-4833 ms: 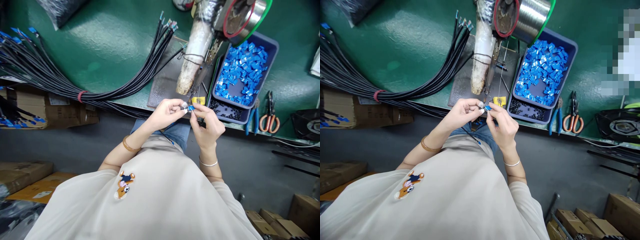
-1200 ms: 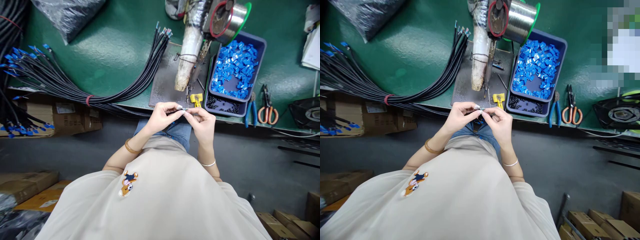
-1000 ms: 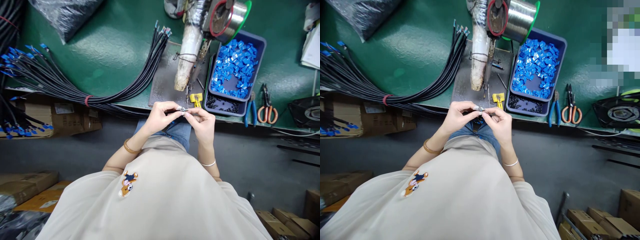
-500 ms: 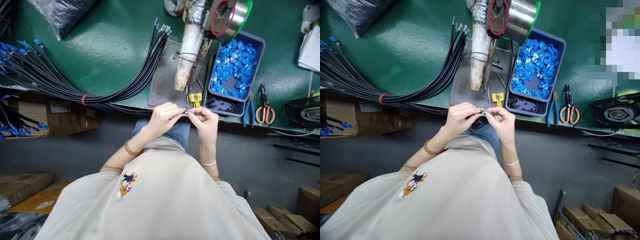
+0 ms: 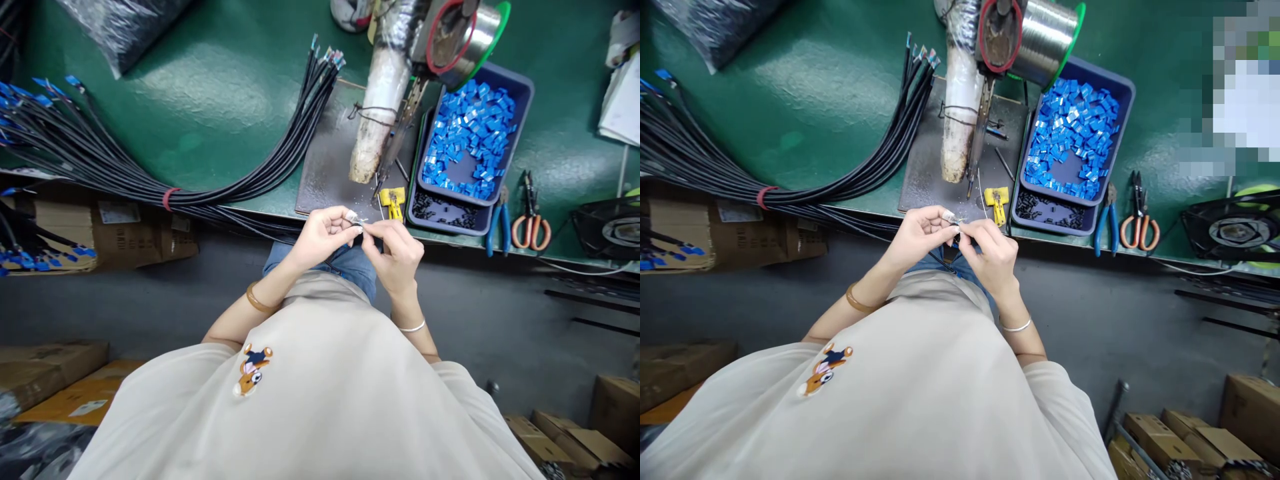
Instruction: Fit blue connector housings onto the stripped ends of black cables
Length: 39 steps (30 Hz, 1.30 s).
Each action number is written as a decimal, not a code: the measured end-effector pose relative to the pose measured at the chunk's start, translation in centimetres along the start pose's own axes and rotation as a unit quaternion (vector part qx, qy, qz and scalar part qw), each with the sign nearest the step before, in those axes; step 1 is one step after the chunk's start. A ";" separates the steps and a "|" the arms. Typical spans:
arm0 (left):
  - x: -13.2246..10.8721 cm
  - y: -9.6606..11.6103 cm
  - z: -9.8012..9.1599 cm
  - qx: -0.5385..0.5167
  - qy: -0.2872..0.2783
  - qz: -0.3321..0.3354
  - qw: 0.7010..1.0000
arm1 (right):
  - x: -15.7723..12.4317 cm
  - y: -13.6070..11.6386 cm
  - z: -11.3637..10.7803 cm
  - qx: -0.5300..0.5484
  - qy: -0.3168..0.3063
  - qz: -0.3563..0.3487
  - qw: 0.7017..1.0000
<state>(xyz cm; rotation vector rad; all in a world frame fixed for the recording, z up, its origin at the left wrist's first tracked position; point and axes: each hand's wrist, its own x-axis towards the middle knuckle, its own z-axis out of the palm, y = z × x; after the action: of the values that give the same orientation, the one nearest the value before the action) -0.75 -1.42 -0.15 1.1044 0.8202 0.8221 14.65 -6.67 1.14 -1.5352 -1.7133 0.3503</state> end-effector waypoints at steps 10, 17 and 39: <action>2.2 5.0 -2.5 0.132 -0.543 0.004 0.829 | 0.9 0.7 -7.7 -0.086 0.204 0.160 0.962; -2.8 5.3 1.7 0.550 -0.268 0.199 0.766 | 2.7 7.1 -10.4 -0.341 0.004 0.186 0.922; -3.9 4.7 0.4 0.063 -0.333 -0.066 0.939 | 3.2 6.9 -8.4 -0.216 0.135 0.158 0.954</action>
<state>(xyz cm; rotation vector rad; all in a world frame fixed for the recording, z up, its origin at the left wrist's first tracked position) -2.90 -3.92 5.00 1.3164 0.3671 0.2429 25.60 -4.62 3.15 -2.0775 -1.3835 -0.0887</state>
